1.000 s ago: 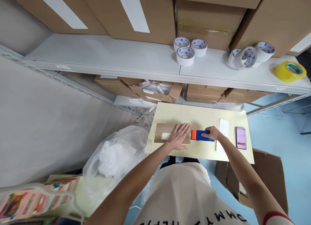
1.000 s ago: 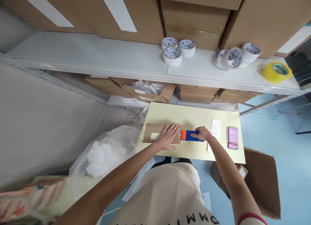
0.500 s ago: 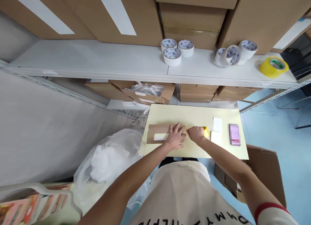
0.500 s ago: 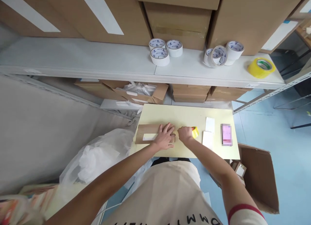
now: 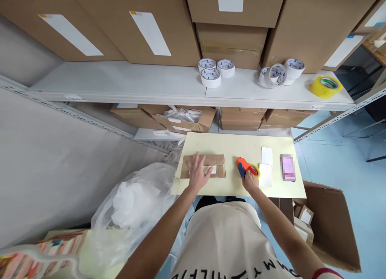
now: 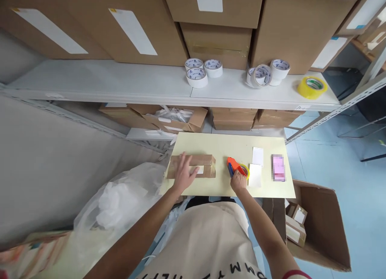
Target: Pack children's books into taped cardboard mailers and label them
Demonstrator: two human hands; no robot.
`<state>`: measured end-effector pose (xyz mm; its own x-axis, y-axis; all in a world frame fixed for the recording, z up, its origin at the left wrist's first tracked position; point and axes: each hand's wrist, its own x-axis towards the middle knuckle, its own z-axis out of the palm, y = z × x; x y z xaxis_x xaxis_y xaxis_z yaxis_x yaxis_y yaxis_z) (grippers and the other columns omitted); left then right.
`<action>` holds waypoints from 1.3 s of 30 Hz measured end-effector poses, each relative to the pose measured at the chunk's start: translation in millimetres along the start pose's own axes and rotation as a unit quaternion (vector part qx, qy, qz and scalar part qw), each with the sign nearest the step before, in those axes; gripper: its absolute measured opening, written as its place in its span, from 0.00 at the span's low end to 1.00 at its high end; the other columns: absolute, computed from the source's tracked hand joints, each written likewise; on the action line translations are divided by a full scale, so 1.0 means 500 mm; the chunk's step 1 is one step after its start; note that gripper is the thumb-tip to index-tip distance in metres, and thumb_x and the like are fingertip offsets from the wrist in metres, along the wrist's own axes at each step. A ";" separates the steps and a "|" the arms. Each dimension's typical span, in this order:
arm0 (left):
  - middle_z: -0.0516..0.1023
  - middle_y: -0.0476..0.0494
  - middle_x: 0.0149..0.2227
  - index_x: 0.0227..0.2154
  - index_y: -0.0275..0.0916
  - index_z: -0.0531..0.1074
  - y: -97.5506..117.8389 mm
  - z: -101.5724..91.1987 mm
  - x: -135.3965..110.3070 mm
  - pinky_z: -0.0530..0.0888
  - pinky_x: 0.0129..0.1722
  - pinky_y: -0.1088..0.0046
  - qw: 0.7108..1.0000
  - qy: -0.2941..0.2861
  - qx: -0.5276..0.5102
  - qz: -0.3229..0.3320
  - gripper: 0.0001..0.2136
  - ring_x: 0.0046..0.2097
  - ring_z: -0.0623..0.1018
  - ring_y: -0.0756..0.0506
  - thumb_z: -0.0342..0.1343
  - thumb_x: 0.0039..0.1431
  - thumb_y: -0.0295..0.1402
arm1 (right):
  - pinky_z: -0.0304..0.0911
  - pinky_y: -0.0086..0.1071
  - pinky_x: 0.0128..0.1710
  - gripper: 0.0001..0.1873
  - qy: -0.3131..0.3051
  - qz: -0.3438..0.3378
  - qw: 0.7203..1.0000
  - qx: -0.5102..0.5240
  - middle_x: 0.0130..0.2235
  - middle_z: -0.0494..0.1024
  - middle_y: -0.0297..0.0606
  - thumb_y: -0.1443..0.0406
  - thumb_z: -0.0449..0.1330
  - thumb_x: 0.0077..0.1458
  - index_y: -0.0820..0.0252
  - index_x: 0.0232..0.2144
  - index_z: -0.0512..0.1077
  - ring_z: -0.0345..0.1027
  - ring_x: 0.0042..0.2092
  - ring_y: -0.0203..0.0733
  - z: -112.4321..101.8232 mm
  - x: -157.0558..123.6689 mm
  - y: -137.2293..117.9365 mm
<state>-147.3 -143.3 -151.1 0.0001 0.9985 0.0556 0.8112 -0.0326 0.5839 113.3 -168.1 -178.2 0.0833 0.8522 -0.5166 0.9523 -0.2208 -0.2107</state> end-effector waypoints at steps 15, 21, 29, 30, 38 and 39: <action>0.80 0.37 0.46 0.45 0.38 0.73 -0.201 -0.002 -0.059 0.74 0.49 0.63 0.868 0.008 -0.405 -0.286 0.26 0.51 0.78 0.37 0.60 0.49 0.52 | 0.49 0.48 0.64 0.59 -0.011 -0.203 0.969 0.143 0.70 0.44 0.52 0.61 0.66 0.45 0.60 0.69 0.35 0.42 0.70 0.56 0.065 0.005 -0.102; 0.82 0.39 0.40 0.39 0.38 0.76 -0.214 -0.038 -0.020 0.76 0.43 0.66 0.898 -0.033 -0.360 -0.252 0.24 0.45 0.79 0.38 0.59 0.47 0.52 | 0.68 0.42 0.48 0.34 0.035 -0.180 0.914 0.363 0.54 0.73 0.45 0.60 0.55 0.55 0.55 0.64 0.56 0.72 0.47 0.47 0.065 -0.005 -0.140; 0.82 0.40 0.32 0.33 0.36 0.78 -0.218 -0.046 0.013 0.75 0.35 0.66 0.928 -0.122 -0.288 -0.203 0.18 0.37 0.81 0.38 0.63 0.42 0.45 | 0.68 0.38 0.43 0.24 0.071 -0.028 0.904 0.420 0.37 0.78 0.40 0.49 0.58 0.51 0.59 0.42 0.74 0.71 0.41 0.48 0.029 -0.007 -0.177; 0.83 0.39 0.34 0.34 0.36 0.77 -0.219 -0.043 0.015 0.75 0.36 0.66 0.926 -0.129 -0.291 -0.204 0.18 0.38 0.81 0.38 0.63 0.43 0.43 | 0.68 0.38 0.43 0.26 0.070 -0.026 0.903 0.424 0.38 0.78 0.40 0.50 0.62 0.47 0.59 0.45 0.73 0.71 0.42 0.47 0.035 -0.007 -0.183; 0.81 0.36 0.45 0.44 0.36 0.73 -0.254 -0.021 -0.007 0.75 0.46 0.63 0.926 -0.151 -0.315 -0.143 0.25 0.45 0.80 0.38 0.66 0.39 0.37 | 0.69 0.40 0.46 0.40 0.066 -0.043 0.863 0.500 0.52 0.73 0.44 0.54 0.67 0.41 0.55 0.57 0.65 0.69 0.50 0.49 0.088 -0.040 -0.187; 0.80 0.36 0.46 0.45 0.36 0.73 -0.260 -0.017 -0.012 0.75 0.47 0.62 0.927 -0.144 -0.316 -0.138 0.26 0.46 0.80 0.37 0.66 0.39 0.37 | 0.68 0.41 0.48 0.40 0.074 -0.031 0.863 0.499 0.54 0.72 0.45 0.54 0.67 0.41 0.56 0.57 0.64 0.68 0.52 0.51 0.096 -0.046 -0.184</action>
<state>-257.5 -145.7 -220.6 0.0730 0.9403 -0.3325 0.2980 0.2976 0.9070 9.8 -190.1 -187.0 0.1481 0.9122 -0.3820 0.2357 -0.4077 -0.8822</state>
